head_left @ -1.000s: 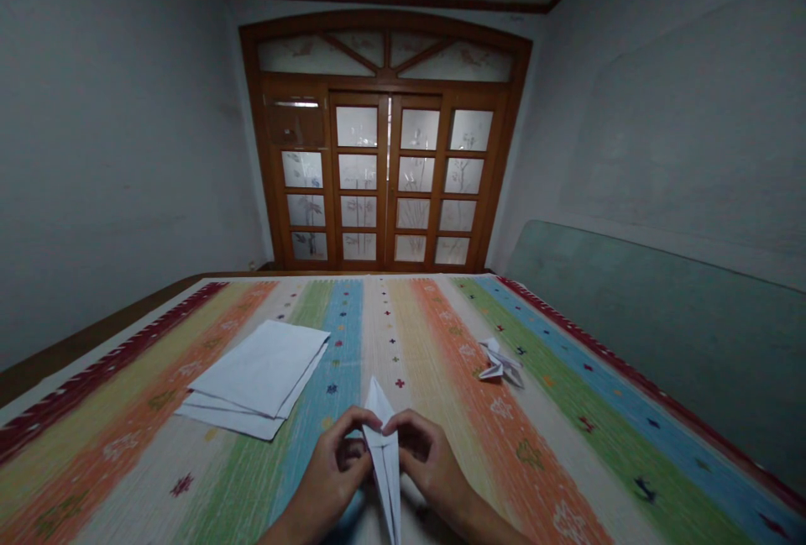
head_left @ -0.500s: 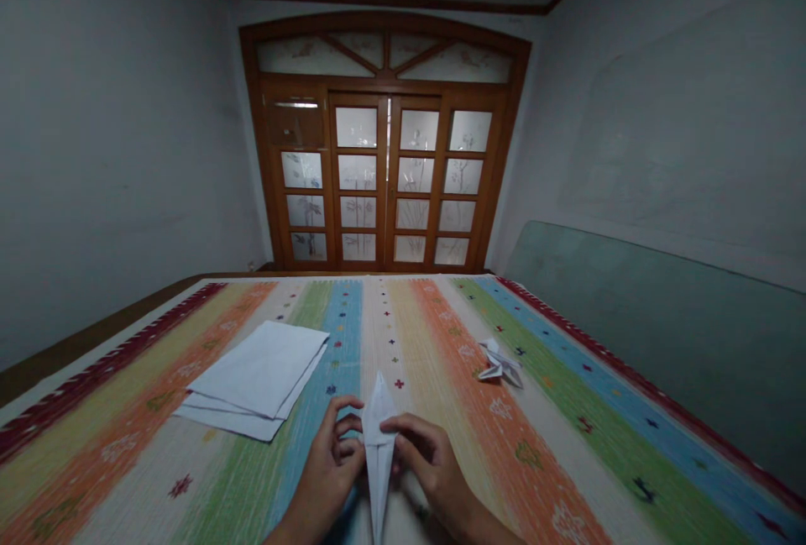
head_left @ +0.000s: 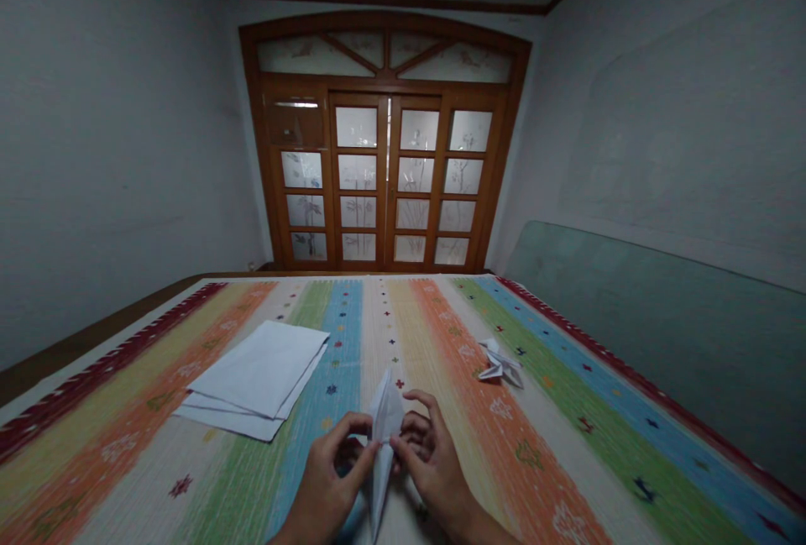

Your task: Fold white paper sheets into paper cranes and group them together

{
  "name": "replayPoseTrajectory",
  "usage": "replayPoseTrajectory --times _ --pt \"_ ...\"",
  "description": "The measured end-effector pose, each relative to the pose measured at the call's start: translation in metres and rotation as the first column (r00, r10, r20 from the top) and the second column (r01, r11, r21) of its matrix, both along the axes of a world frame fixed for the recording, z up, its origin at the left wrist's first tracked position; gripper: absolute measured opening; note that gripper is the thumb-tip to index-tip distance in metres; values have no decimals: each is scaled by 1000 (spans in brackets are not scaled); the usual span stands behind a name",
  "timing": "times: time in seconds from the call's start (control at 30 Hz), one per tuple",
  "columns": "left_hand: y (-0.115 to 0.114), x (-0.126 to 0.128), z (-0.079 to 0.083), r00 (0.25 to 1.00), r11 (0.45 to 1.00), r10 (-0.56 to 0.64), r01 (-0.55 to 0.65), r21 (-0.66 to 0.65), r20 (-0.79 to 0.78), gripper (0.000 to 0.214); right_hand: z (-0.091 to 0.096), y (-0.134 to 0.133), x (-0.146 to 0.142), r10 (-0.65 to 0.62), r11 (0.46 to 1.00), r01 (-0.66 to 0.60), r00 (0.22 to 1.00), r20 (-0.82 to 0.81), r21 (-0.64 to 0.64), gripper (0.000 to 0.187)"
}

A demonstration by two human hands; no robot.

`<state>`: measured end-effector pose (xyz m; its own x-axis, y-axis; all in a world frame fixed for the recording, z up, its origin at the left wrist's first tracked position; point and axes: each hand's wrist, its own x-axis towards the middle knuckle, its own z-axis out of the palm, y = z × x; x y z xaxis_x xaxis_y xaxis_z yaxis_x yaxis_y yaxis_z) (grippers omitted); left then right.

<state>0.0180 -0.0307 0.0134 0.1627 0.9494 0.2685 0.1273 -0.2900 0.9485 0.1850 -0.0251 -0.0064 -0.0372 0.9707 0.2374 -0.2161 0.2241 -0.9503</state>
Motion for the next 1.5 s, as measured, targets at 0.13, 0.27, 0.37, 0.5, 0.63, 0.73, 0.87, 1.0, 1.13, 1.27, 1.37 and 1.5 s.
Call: replayPoseTrajectory --times 0.13,0.27,0.37,0.5,0.63,0.73,0.87,1.0,1.13,1.27,1.37,1.5 --pt "1 1 3 999 999 2 -1 -34 46 34 -1 1 1 43 998 -44 999 20 36 42" --pt "2 1 4 995 997 44 -38 -73 88 39 2 2 2 51 996 -53 998 20 73 36" --pt "2 0 3 994 996 38 -29 -81 104 40 4 3 3 9 996 -13 999 45 87 34" --pt "6 -1 -2 991 993 -13 29 -113 136 45 5 3 4 -3 996 -3 998 69 87 34" --pt "9 0 -6 985 989 -25 50 -141 173 48 5 3 4 1 999 -4 998 65 48 40" --pt "8 0 -5 983 987 -40 67 -147 179 49 6 2 4 24 999 -28 997 69 47 37" --pt "6 -3 0 991 990 -64 77 -115 116 38 7 2 4 31 998 -35 998 61 57 36" --pt "6 -5 6 991 988 -87 100 -121 101 30 6 3 4 64 997 -66 997 44 39 36" --pt "5 -4 11 995 990 -54 64 -129 79 23 8 2 4 68 996 -70 997 41 61 28" --pt "4 -3 12 998 990 -40 46 -134 50 25 9 2 5 45 996 -50 997 67 78 19" --pt "5 -5 11 996 989 -64 71 -130 58 28 9 2 5 20 994 -30 995 100 100 14" --pt "5 -8 10 994 992 -93 98 -85 61 33 11 2 6 10 993 -26 990 137 119 15"
